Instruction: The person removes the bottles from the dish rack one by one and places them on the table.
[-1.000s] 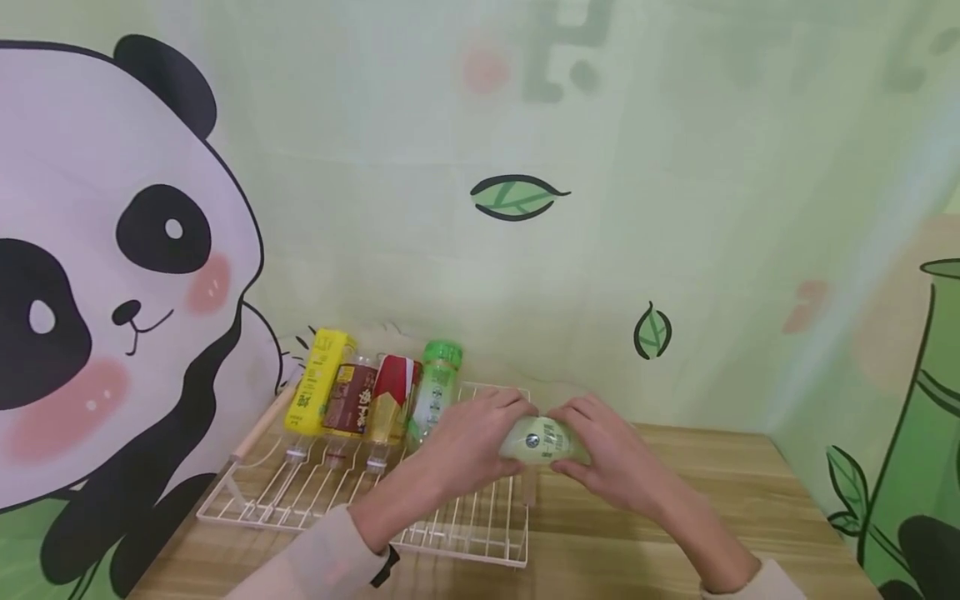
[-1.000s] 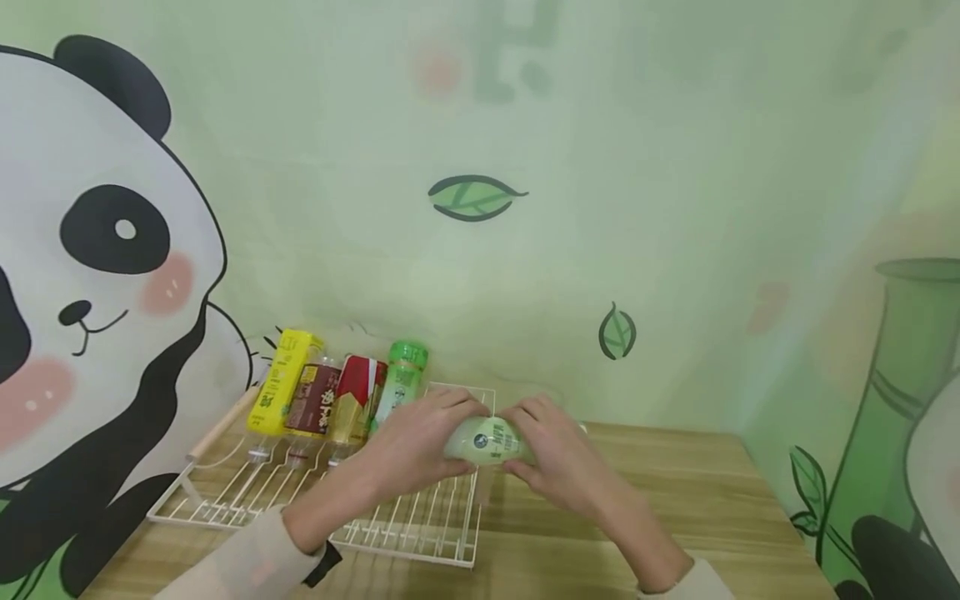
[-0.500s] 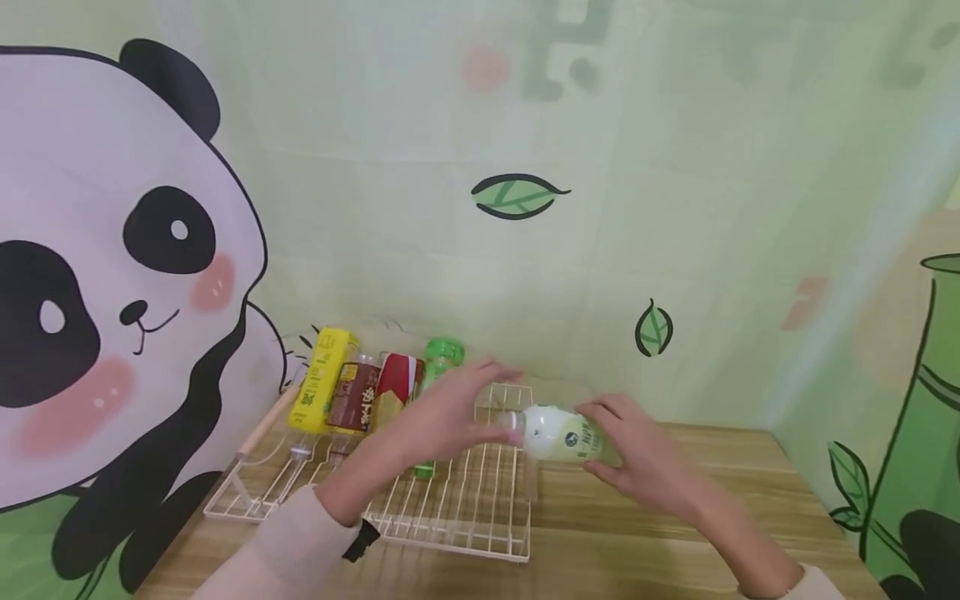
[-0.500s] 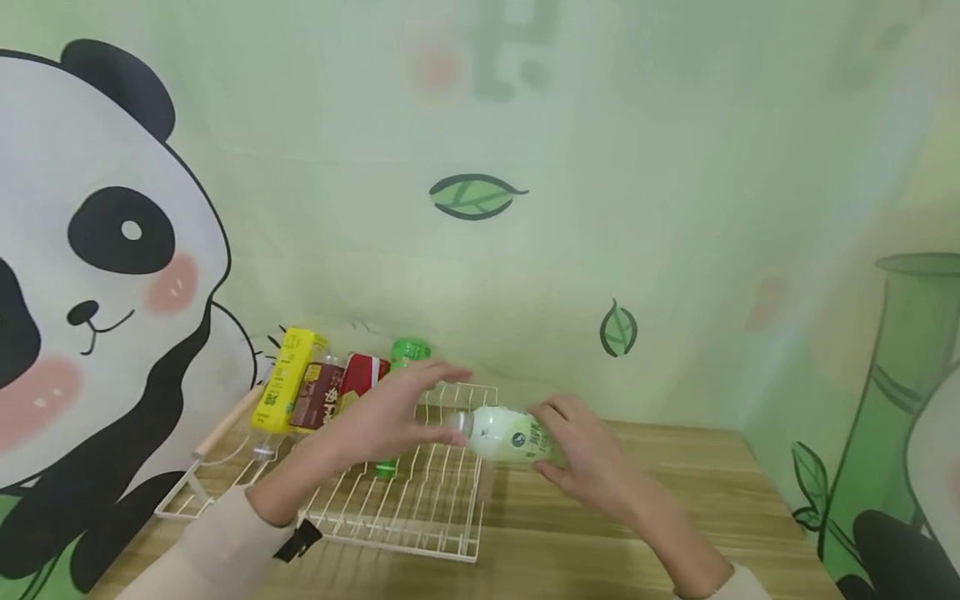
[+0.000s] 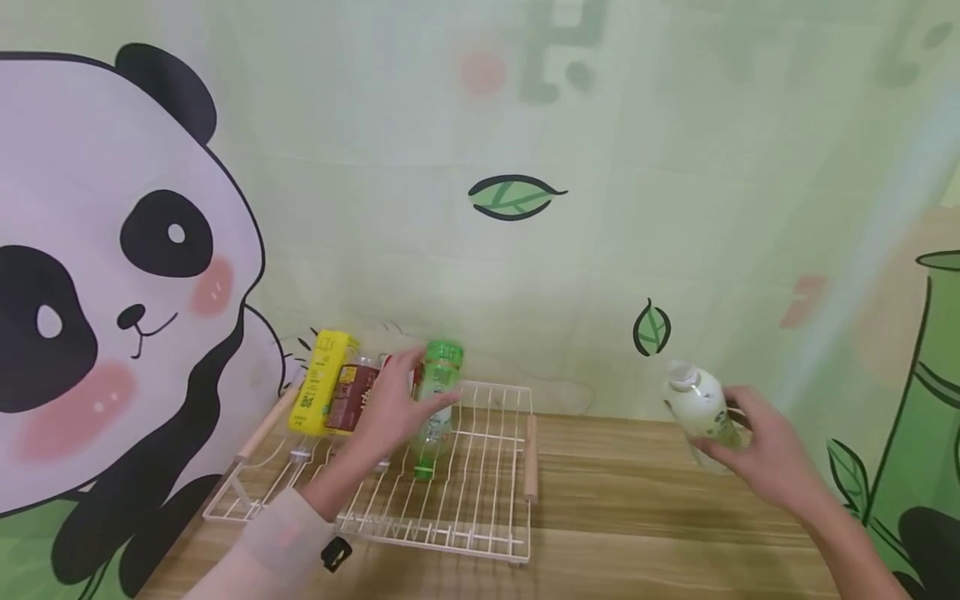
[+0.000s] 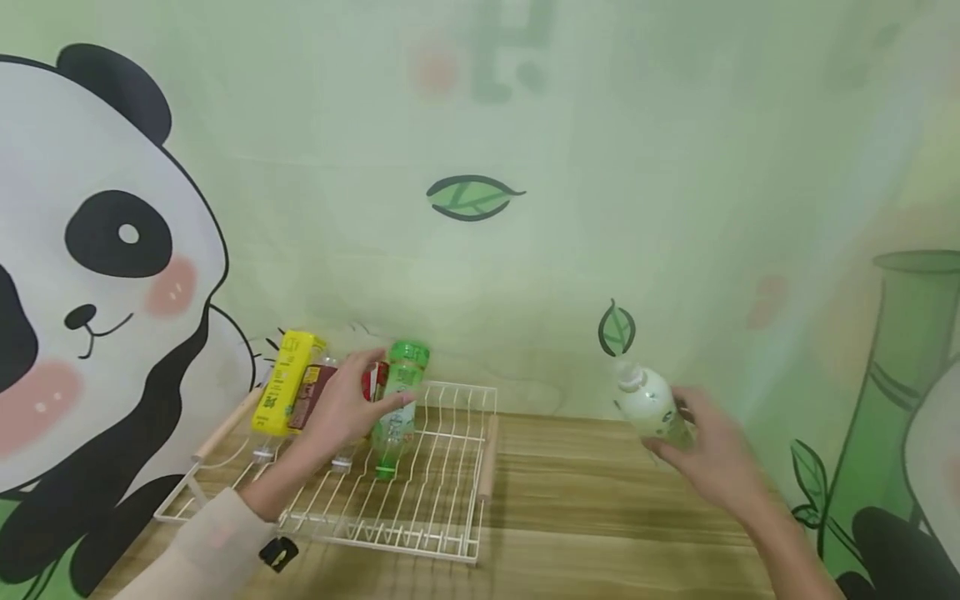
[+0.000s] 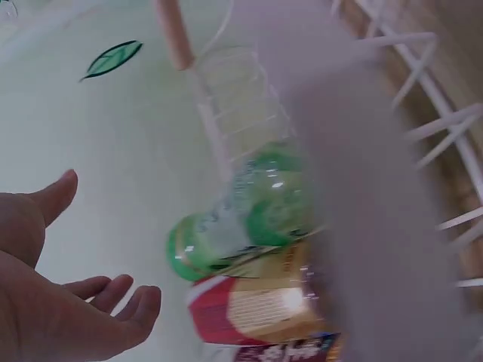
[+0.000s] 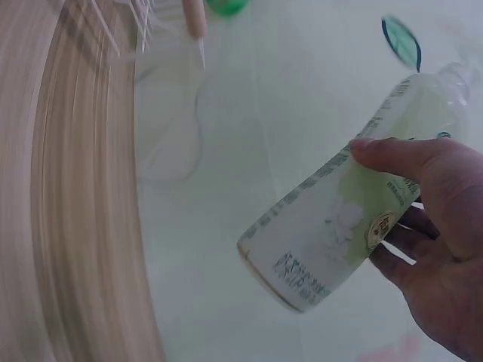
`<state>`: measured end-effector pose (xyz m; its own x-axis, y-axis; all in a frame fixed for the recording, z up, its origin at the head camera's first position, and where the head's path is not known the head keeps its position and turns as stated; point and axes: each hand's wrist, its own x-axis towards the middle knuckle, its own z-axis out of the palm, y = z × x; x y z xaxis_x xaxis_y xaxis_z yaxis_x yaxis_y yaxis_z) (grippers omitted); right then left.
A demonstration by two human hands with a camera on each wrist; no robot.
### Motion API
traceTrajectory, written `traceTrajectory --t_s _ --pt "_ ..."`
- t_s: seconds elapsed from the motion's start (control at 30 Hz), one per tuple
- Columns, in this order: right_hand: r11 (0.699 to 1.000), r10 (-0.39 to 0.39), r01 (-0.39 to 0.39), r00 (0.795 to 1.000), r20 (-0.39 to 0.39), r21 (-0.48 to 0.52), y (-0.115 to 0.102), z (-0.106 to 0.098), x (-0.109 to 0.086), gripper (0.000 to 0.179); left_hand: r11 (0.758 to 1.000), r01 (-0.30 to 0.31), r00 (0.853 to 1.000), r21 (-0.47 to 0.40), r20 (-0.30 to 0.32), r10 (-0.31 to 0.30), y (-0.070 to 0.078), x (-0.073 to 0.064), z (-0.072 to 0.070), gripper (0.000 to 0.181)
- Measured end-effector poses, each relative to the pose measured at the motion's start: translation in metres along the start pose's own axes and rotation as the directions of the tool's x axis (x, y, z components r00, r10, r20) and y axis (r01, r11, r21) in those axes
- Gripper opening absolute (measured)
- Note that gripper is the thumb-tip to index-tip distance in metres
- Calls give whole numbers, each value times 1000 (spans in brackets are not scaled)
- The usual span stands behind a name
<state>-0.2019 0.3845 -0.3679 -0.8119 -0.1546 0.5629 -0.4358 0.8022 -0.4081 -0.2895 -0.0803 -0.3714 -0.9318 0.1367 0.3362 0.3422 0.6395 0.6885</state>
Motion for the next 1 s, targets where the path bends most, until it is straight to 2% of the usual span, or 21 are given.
traceTrajectory --t_s 0.07,0.17,0.27,0.37,0.5,0.6,0.73,0.8,1.0 --pt "994 102 -102 995 6 25 15 -8 -5 67 999 31 1000 8 2 -31 -12 1 6 87" --pt "973 230 -230 973 13 29 37 -16 -13 72 997 81 996 12 25 -81 -23 1 15 89" --pt "941 334 -335 942 16 52 59 -19 -23 77 993 115 992 20 47 -115 -27 2 24 93" --pt "908 412 -412 911 18 76 78 -20 -32 81 990 123 991 67 40 -125 -27 3 30 99" --pt "876 473 -468 881 -14 116 101 -19 -43 78 985 140 989 100 24 -143 -24 5 35 103" --pt "861 499 -489 865 -48 139 117 -18 -51 74 986 150 988 75 37 -153 -22 7 37 102" --pt "854 519 -513 852 -72 92 137 -14 -60 70 986 165 984 25 69 -166 -20 9 39 99" --pt "845 534 -530 842 -77 62 144 -11 -64 72 985 173 982 3 82 -173 -20 9 40 100" --pt "810 586 -581 808 -64 80 155 -6 -67 80 985 172 980 9 101 -172 -21 10 44 108"
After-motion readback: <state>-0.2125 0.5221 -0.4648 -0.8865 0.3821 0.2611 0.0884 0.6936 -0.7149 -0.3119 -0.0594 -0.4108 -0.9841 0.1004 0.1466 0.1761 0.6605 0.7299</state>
